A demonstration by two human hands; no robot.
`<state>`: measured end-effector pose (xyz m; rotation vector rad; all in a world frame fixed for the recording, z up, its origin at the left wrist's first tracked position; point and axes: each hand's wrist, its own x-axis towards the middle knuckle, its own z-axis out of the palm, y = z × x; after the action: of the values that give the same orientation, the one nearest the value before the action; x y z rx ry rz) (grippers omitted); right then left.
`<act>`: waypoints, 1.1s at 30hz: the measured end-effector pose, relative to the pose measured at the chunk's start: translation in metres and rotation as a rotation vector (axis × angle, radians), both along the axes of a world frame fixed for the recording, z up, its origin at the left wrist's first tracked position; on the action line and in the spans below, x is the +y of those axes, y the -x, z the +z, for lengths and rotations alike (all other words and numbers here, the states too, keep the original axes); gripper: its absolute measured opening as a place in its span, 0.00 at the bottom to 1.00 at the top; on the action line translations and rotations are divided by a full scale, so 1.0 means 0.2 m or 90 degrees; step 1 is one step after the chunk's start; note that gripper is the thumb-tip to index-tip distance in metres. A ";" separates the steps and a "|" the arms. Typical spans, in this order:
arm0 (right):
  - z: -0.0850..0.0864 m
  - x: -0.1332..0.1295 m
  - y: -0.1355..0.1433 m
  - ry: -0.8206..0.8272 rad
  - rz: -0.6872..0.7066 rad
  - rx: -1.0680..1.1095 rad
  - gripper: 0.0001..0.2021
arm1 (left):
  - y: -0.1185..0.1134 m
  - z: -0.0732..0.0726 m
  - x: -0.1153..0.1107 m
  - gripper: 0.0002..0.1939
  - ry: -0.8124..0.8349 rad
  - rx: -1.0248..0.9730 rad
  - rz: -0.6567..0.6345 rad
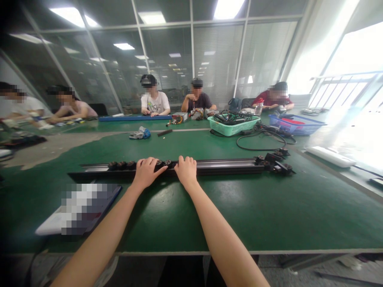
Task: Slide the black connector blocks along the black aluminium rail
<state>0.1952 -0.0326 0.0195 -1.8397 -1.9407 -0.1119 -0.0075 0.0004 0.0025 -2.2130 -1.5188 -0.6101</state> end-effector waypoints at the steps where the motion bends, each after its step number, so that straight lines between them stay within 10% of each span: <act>1: 0.00 0.00 0.00 0.000 0.000 0.000 0.13 | 0.00 0.00 0.00 0.35 0.000 0.001 0.001; 33: 0.03 -0.01 -0.02 0.019 -0.014 0.030 0.14 | 0.00 0.01 -0.01 0.34 0.012 -0.017 -0.002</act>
<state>0.1997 -0.0343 0.0246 -1.8674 -1.8999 -0.0459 -0.0076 -0.0012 0.0038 -2.2299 -1.5402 -0.6319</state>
